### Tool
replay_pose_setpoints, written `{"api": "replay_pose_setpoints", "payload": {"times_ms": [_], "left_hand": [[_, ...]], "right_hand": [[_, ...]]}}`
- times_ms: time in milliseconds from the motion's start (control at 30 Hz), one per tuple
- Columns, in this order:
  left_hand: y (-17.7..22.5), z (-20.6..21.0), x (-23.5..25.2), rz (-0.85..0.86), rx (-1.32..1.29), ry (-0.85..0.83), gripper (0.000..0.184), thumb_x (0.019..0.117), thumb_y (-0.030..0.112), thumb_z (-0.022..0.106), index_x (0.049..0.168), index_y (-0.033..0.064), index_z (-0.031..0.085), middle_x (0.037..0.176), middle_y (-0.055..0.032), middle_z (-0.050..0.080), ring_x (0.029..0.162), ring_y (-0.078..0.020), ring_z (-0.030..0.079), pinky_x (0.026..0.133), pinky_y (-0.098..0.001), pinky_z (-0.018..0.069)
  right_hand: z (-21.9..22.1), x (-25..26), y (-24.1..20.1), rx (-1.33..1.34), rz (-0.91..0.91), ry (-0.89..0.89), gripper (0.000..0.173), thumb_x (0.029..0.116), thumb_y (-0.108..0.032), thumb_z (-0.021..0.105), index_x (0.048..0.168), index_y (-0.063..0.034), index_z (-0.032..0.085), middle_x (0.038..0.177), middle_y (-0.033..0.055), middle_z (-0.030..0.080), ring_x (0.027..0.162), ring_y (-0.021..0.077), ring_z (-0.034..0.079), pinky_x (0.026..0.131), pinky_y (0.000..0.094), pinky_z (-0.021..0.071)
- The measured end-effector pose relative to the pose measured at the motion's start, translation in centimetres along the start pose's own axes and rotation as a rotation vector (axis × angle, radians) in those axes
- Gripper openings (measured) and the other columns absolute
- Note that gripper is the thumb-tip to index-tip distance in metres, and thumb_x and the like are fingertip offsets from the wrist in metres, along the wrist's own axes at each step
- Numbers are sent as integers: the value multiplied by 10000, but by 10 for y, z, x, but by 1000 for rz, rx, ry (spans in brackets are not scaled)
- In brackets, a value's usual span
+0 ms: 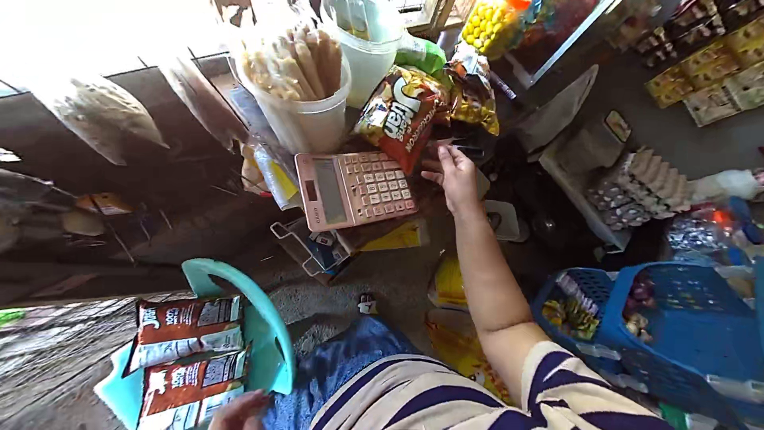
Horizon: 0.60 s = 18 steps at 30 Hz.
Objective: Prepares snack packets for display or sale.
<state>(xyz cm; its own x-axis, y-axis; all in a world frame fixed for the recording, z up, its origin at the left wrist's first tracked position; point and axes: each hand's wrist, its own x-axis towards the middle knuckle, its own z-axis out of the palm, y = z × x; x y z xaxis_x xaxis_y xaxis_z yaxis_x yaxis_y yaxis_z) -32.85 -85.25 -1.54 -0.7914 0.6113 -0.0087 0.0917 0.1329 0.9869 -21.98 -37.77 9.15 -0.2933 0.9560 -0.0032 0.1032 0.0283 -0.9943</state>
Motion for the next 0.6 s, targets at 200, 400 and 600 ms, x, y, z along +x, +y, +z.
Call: {"api": "replay_pose_setpoints", "payload": {"times_ms": [200, 400, 600], "left_hand": [[47, 53, -18, 69, -7, -39, 260, 1025, 111, 543, 1169, 269, 692, 1099, 172, 717, 978, 3, 680, 882, -228, 578], [79, 81, -38, 154, 87, 27, 211, 994, 91, 576, 1120, 189, 713, 1065, 86, 732, 981, -38, 691, 899, -259, 584], [119, 94, -62, 400, 82, 85, 175, 1021, 186, 589, 1146, 222, 707, 1091, 67, 722, 1024, -62, 685, 918, -254, 578]], "right_hand": [[29, 28, -7, 552, 109, 28, 400, 1025, -63, 586, 1410, -13, 489, 1257, 104, 609, 1050, 152, 643, 894, 312, 559], [32, 37, -32, 644, -65, -103, 326, 981, -52, 621, 1294, -8, 544, 1089, 68, 687, 959, 141, 685, 871, 347, 599], [-28, -39, -93, 637, -395, -469, 319, 933, -99, 661, 1213, -235, 591, 1059, -79, 681, 940, 76, 681, 834, 302, 606]]}}
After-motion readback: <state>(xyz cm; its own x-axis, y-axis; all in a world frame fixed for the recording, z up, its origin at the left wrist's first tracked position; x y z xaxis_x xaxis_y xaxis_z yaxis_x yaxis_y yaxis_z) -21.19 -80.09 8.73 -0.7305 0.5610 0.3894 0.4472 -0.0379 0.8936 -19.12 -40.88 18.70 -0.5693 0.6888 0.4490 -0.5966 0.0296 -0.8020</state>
